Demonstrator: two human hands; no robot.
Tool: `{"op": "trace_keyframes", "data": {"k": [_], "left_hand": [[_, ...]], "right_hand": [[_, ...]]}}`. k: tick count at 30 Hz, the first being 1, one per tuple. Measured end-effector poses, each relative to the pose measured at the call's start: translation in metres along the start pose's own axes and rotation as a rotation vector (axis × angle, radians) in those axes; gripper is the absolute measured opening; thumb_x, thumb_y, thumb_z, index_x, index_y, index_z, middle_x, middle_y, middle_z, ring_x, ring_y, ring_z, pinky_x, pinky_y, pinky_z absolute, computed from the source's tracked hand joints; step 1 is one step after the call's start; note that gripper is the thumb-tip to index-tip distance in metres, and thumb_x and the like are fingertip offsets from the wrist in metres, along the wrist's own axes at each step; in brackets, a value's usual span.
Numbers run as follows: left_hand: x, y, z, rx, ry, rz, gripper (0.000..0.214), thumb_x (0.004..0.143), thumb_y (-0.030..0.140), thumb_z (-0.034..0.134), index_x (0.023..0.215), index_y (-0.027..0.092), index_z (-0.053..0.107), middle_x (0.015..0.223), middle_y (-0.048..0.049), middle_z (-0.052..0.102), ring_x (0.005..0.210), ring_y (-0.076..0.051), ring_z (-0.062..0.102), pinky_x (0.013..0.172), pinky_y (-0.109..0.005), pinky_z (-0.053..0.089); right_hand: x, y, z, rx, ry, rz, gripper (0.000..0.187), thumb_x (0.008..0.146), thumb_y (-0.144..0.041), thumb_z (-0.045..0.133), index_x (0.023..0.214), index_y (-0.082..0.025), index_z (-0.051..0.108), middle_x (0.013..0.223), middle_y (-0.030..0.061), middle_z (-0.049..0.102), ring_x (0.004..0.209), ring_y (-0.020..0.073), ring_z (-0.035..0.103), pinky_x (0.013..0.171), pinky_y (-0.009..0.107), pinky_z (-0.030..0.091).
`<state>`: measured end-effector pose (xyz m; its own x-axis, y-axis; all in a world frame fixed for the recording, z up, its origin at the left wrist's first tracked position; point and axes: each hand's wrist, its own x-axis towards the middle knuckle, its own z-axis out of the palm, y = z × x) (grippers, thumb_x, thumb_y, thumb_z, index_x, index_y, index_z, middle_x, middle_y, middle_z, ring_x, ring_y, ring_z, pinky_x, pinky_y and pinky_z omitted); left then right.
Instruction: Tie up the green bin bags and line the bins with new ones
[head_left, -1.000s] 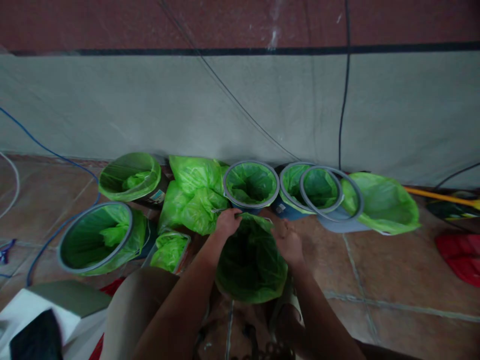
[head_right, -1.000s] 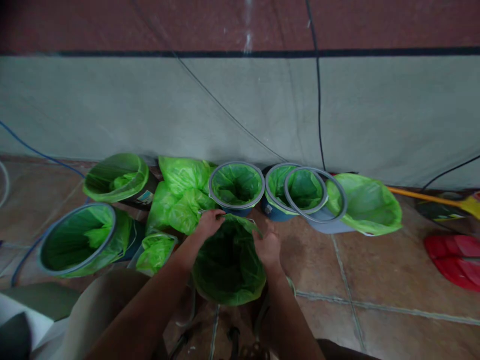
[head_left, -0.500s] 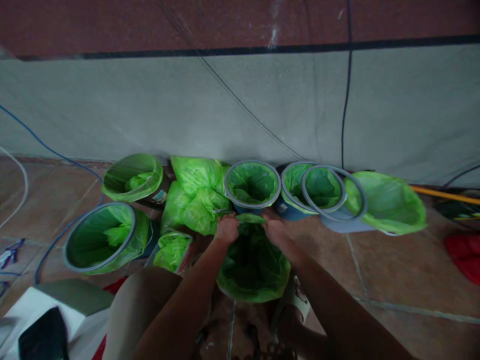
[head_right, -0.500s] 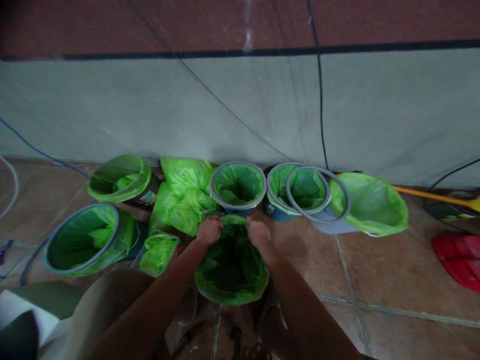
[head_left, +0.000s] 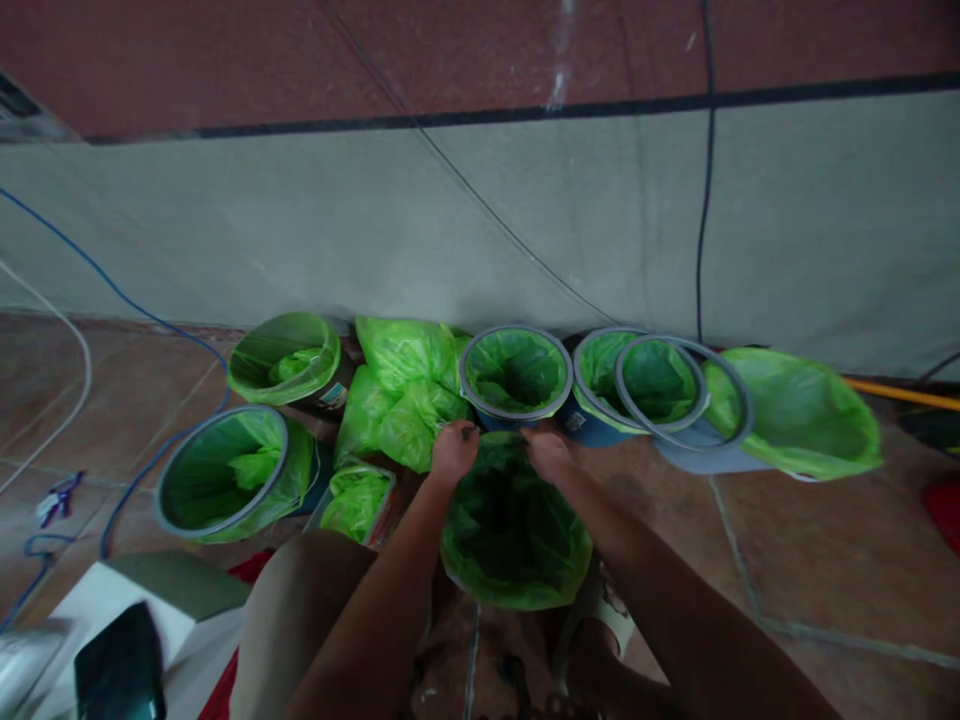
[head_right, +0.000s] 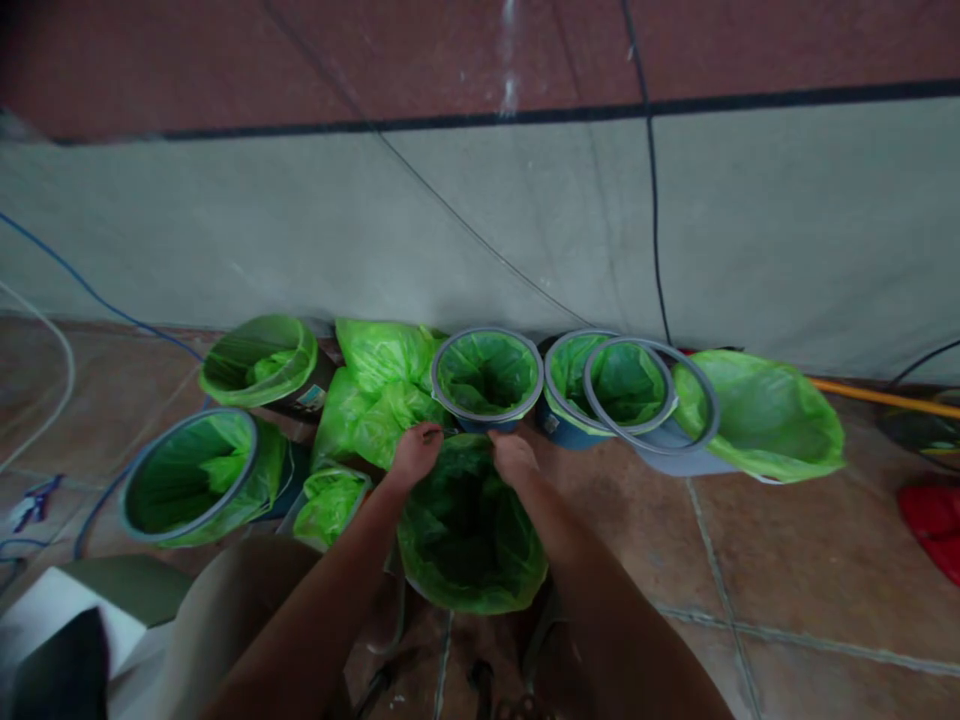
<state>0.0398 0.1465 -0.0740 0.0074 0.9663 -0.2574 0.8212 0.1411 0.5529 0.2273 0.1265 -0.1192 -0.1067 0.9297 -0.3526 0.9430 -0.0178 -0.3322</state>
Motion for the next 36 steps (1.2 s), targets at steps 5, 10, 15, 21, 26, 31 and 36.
{"op": "trace_keyframes", "data": {"k": [5, 10, 15, 21, 26, 31, 36], "left_hand": [[0.000, -0.010, -0.007, -0.043, 0.046, -0.065, 0.029, 0.091, 0.022, 0.051, 0.113, 0.015, 0.069, 0.110, -0.0087, 0.074, 0.100, -0.017, 0.068, 0.089, -0.025, 0.050], [0.011, 0.002, -0.007, 0.003, 0.058, -0.047, 0.028, 0.093, 0.024, 0.049, 0.111, 0.018, 0.070, 0.110, -0.0074, 0.074, 0.100, -0.017, 0.068, 0.087, -0.025, 0.050], [0.025, 0.025, 0.006, 0.124, -0.016, 0.138, 0.029, 0.095, 0.027, 0.045, 0.107, 0.021, 0.071, 0.110, -0.0054, 0.073, 0.100, -0.017, 0.067, 0.089, -0.026, 0.049], [0.029, 0.047, 0.023, 0.290, -0.094, 0.262, 0.035, 0.097, 0.035, 0.041, 0.104, 0.020, 0.072, 0.107, -0.0090, 0.072, 0.101, -0.020, 0.066, 0.089, -0.030, 0.049], [0.019, 0.044, 0.033, 0.364, -0.115, 0.337, 0.032, 0.096, 0.037, 0.046, 0.111, 0.021, 0.069, 0.109, -0.0086, 0.070, 0.102, -0.021, 0.065, 0.091, -0.032, 0.049], [0.019, 0.026, 0.036, 0.375, -0.164, 0.374, 0.023, 0.094, 0.031, 0.050, 0.104, 0.019, 0.067, 0.110, -0.0084, 0.068, 0.102, -0.019, 0.064, 0.092, -0.029, 0.049], [0.014, 0.008, 0.034, 0.378, -0.167, 0.345, 0.024, 0.090, 0.020, 0.052, 0.112, 0.018, 0.062, 0.115, -0.0085, 0.067, 0.107, -0.019, 0.063, 0.095, -0.029, 0.048]], "right_hand": [[-0.033, 0.022, 0.014, 0.109, 0.145, 0.224, 0.030, 0.093, -0.027, 0.048, 0.115, -0.019, 0.066, 0.103, 0.0105, 0.072, 0.097, 0.0219, 0.068, 0.081, 0.029, 0.049], [-0.087, 0.029, 0.041, 0.232, 0.310, 0.607, 0.037, 0.094, -0.033, 0.041, 0.115, -0.015, 0.065, 0.097, 0.0162, 0.073, 0.086, 0.0271, 0.070, 0.069, 0.033, 0.051], [-0.100, 0.034, 0.033, 0.328, 0.335, 0.567, 0.067, 0.083, -0.046, 0.058, 0.136, -0.006, 0.047, 0.113, 0.0244, 0.068, 0.103, 0.0340, 0.067, 0.080, 0.039, 0.052], [-0.051, 0.046, -0.019, 0.349, 0.511, 0.392, 0.050, 0.098, -0.042, 0.029, 0.124, -0.013, 0.061, 0.121, 0.0174, 0.067, 0.114, 0.0267, 0.062, 0.095, 0.036, 0.047], [-0.030, 0.042, -0.004, 0.272, 0.272, 0.102, 0.036, 0.097, -0.031, 0.036, 0.105, -0.018, 0.068, 0.107, 0.0094, 0.073, 0.098, 0.0202, 0.067, 0.089, 0.029, 0.048], [-0.039, 0.040, 0.015, 0.142, 0.233, 0.179, 0.034, 0.094, -0.030, 0.045, 0.122, -0.019, 0.062, 0.107, 0.0107, 0.073, 0.098, 0.0224, 0.067, 0.089, 0.031, 0.047], [-0.039, 0.037, 0.011, 0.317, 0.223, 0.190, 0.035, 0.090, -0.027, 0.052, 0.122, -0.018, 0.061, 0.110, 0.0116, 0.072, 0.102, 0.0236, 0.066, 0.091, 0.032, 0.047]]}}
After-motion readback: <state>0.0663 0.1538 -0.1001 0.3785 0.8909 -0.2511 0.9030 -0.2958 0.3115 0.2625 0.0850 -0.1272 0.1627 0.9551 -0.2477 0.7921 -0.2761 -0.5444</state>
